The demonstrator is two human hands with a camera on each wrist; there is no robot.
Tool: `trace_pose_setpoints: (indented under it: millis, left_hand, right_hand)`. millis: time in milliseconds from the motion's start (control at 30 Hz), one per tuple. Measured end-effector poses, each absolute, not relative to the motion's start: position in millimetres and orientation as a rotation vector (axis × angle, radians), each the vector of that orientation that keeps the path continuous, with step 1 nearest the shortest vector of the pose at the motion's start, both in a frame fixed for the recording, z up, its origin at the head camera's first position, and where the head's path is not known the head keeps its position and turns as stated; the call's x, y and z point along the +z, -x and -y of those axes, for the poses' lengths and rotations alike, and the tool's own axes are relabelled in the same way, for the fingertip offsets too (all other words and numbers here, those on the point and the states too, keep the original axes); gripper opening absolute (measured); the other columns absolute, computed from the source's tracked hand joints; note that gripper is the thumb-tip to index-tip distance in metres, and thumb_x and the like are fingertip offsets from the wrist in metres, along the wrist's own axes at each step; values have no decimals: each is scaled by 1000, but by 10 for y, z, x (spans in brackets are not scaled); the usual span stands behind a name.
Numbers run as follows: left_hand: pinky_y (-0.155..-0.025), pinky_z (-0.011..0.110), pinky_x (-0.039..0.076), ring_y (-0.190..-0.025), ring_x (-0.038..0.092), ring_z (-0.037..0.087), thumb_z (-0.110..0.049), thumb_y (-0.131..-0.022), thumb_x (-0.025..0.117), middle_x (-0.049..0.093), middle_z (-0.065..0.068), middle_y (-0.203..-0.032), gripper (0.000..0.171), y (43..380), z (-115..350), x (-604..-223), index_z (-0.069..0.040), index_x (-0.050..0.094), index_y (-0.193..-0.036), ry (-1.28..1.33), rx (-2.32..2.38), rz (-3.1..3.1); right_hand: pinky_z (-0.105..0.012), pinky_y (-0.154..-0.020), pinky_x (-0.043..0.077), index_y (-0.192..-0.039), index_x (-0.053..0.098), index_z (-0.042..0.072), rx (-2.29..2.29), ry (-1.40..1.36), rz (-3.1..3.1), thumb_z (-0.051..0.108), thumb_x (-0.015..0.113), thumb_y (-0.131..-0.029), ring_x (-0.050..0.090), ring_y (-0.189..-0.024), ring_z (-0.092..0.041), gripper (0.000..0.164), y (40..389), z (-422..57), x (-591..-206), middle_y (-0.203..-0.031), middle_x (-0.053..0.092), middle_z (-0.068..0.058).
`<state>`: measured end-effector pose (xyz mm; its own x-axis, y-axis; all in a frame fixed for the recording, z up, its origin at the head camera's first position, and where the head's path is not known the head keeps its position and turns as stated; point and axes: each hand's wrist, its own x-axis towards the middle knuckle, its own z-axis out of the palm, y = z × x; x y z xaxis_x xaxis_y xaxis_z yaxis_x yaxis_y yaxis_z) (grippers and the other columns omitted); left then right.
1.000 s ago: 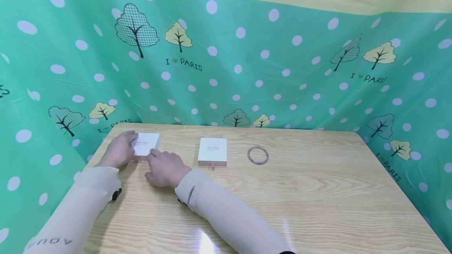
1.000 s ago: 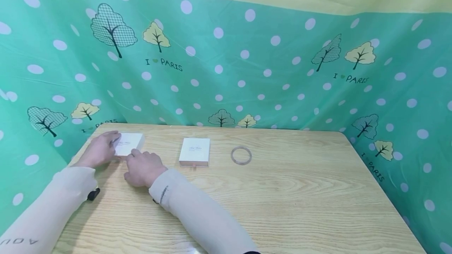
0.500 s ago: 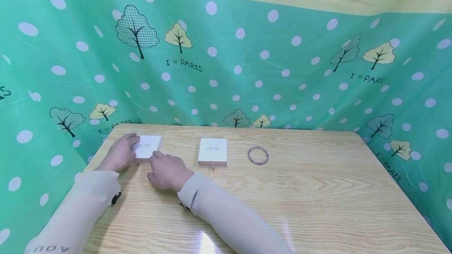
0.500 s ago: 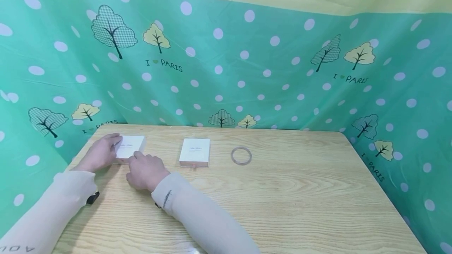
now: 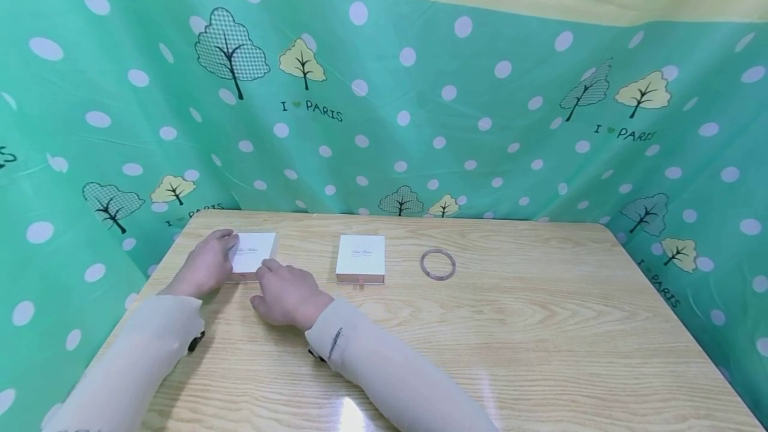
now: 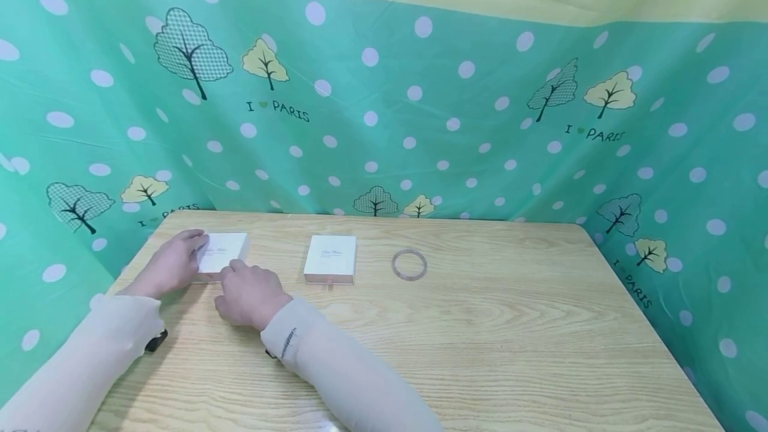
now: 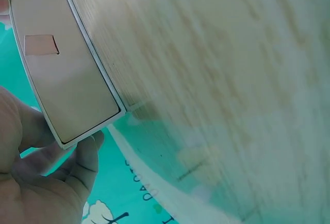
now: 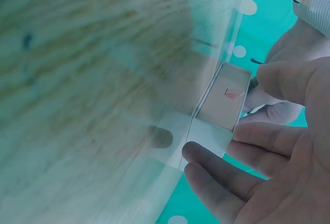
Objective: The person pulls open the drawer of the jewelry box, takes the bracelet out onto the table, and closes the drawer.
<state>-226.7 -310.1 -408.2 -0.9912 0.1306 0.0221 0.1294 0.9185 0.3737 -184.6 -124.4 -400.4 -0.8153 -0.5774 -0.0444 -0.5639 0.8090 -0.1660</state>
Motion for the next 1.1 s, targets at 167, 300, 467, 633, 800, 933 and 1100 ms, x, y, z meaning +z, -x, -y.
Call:
trace_pose_setpoints:
  millis: [167, 300, 467, 633, 800, 933, 1100]
  left_hand:
    - [-102, 65, 30, -124, 31, 58, 10, -89, 44, 31, 38, -137, 43, 2247, 3091, -4086, 15, 43, -132, -231, 572, -3093]
    - [-100, 65, 32, -122, 33, 58, 9, -91, 44, 33, 39, -135, 39, 2229, 3094, -4085, 15, 46, -130, -276, 569, -3110]
    - [-99, 65, 33, -121, 35, 58, 6, -94, 42, 35, 39, -134, 36, 2195, 3104, -4087, 15, 48, -129, -322, 563, -3120]
    - [-100, 64, 33, -122, 34, 58, 4, -95, 42, 34, 38, -135, 37, 2170, 3099, -4097, 15, 46, -130, -317, 574, -3116]
    - [-100, 64, 33, -122, 33, 58, 5, -94, 43, 33, 38, -136, 39, 2143, 3081, -4099, 15, 45, -132, -301, 587, -3098]
    - [-99, 65, 33, -122, 34, 58, 6, -93, 44, 33, 38, -136, 40, 2120, 3067, -4103, 14, 45, -132, -298, 589, -3094]
    - [-98, 64, 35, -120, 36, 58, 6, -92, 43, 34, 38, -134, 39, 2093, 3051, -4109, 15, 46, -130, -316, 590, -3115]
  right_hand:
    - [-26, -86, 52, -131, 54, 20, -231, 920, -2903, 43, 54, -95, 56, -114, -10, 43, 1826, 1217, -4001, -142, 44, 9]
    - [-26, -86, 52, -132, 54, 20, -246, 917, -2907, 43, 53, -95, 55, -116, -10, 44, 1813, 1195, -4000, -143, 44, 8]
    - [-26, -85, 52, -130, 55, 19, -286, 924, -2911, 44, 54, -95, 55, -114, -9, 43, 1809, 1160, -4016, -140, 47, 8]
    - [-24, -82, 52, -126, 57, 20, -335, 925, -2906, 43, 55, -94, 57, -107, -6, 40, 1812, 1115, -4025, -132, 51, 11]
    - [-25, -81, 53, -126, 57, 20, -344, 927, -2900, 43, 55, -94, 57, -107, -6, 39, 1806, 1081, -4021, -131, 52, 11]
    - [-25, -79, 53, -124, 57, 20, -338, 931, -2906, 43, 55, -94, 57, -104, -6, 38, 1796, 1061, -4025, -127, 54, 11]
    - [-24, -73, 52, -121, 58, 21, -345, 941, -2915, 43, 54, -94, 57, -97, -5, 35, 1784, 1030, -4032, -120, 55, 12]
